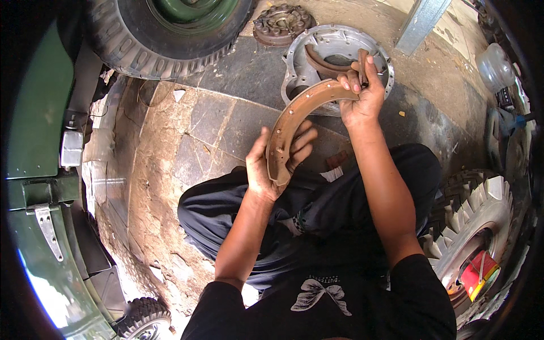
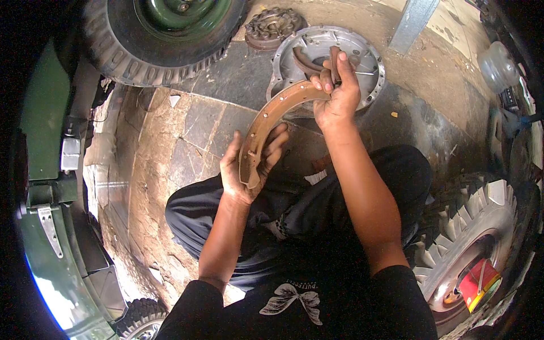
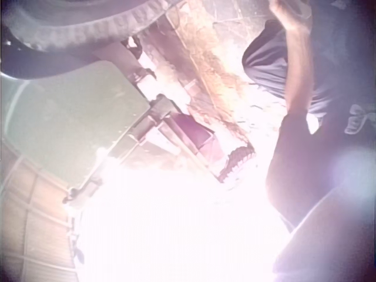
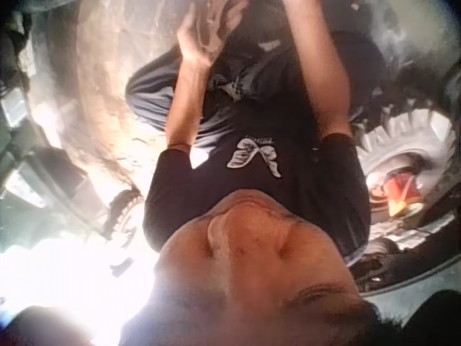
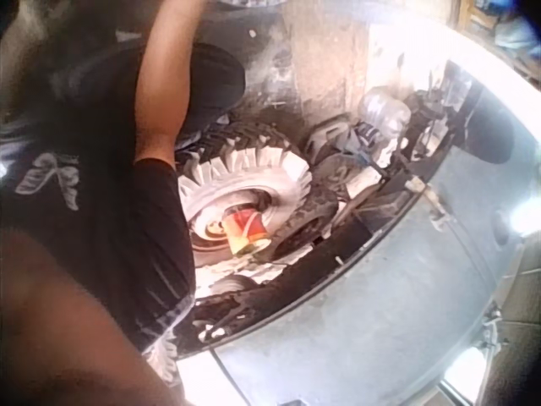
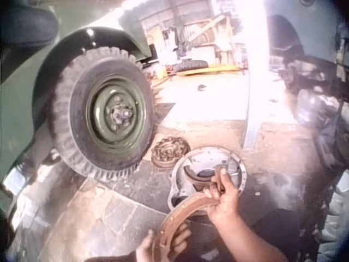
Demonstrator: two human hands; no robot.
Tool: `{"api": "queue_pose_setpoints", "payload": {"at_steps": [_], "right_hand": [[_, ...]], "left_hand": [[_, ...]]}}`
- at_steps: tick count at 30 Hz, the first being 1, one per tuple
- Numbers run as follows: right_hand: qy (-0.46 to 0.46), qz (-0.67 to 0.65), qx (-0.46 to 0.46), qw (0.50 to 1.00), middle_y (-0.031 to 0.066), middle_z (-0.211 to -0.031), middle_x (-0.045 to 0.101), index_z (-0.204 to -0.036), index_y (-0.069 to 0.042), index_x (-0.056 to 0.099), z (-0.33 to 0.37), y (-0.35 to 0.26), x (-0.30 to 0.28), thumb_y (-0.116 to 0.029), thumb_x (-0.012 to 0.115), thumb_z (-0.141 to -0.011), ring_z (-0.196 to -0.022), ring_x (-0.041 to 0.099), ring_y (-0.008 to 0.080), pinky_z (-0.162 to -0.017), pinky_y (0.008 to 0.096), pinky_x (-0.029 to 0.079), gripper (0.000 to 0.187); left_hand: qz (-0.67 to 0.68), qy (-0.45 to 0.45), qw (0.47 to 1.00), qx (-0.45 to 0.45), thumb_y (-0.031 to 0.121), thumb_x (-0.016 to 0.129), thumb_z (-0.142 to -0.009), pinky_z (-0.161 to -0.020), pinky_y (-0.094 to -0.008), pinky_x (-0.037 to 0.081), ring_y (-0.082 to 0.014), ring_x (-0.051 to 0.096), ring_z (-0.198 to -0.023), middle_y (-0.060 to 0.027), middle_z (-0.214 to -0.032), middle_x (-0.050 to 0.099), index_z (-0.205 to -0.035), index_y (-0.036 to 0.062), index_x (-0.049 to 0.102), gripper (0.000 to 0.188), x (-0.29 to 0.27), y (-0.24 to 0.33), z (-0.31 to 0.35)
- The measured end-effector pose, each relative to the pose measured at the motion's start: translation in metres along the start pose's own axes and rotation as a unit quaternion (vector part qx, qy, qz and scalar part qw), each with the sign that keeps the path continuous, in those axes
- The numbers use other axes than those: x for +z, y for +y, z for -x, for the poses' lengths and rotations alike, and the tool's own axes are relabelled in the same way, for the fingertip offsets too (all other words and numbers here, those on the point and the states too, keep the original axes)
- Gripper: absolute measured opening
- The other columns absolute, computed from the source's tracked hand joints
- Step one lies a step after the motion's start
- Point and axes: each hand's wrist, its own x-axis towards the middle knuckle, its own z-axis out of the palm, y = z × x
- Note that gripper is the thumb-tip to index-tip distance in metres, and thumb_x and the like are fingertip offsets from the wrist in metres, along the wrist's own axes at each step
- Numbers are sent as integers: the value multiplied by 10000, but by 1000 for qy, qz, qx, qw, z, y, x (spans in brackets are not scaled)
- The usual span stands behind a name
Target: The person sits on the floor and assembles brake shoes into a brake drum housing. They repeatedly pick up curved brake shoes, align them with the metal backing plate, and press them into place by hand.
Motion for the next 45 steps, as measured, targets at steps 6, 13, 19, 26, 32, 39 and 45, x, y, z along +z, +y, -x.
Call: {"api": "queue_pose_setpoints", "payload": {"at_steps": [6,13,19,26,32,39,45], "right_hand": [[81,149,-34,985,37,-1026,714,-1148,-49,666,3,8,19,-279,772,-947,-695,617,134,-655,298,489,323],[86,333,-86,935,38,-1085,731,-1152,-55,695,-19,-2,1,-272,775,-944,-891,690,155,-699,279,518,311],[36,365,-18,930,29,-1086,731,-1103,-69,739,-17,22,-10,-229,780,-930,-922,656,123,-703,276,516,239],[33,398,15,916,32,-1110,716,-1143,-81,724,-14,27,-10,-215,775,-944,-948,645,119,-767,277,501,246],[12,412,50,910,84,-1130,750,-1136,-19,694,-18,37,-23,-158,761,-946,-970,694,154,-775,315,565,244],[-37,505,148,849,124,-1126,745,-1146,34,645,-7,54,-45,-36,719,-935,-1100,714,236,-982,382,566,233],[-93,450,191,867,160,-1078,743,-1062,68,643,-5,69,-52,46,697,-925,-1072,739,246,-935,309,573,148]], "left_hand": [[-17,10,1000,3,200,531,-930,-514,-249,508,-153,557,-611,-187,-1244,675,-1353,17,536,460,-19,-4,2],[-64,83,989,105,173,534,-834,-624,-325,527,-174,576,-684,-96,-1161,682,-1288,85,581,465,-49,-8,-19],[-94,134,978,129,127,537,-826,-700,-313,523,-175,603,-817,-75,-1161,659,-1283,58,591,465,-69,-13,-47],[-45,144,982,113,13,508,-815,-703,-352,569,-215,639,-837,-76,-1185,643,-1320,92,535,512,-102,-17,-73],[-125,157,969,143,163,547,-982,-678,-360,564,-200,608,-796,-66,-1106,630,-1305,107,516,330,-85,-29,-84],[-77,218,966,115,472,508,-1067,-612,-354,509,-172,538,-712,-54,-910,617,-1221,82,533,420,-99,-33,-90],[-83,239,962,102,431,604,-1033,-598,-350,512,-171,549,-690,-60,-885,622,-1162,78,542,381,-93,-37,-89]]}}
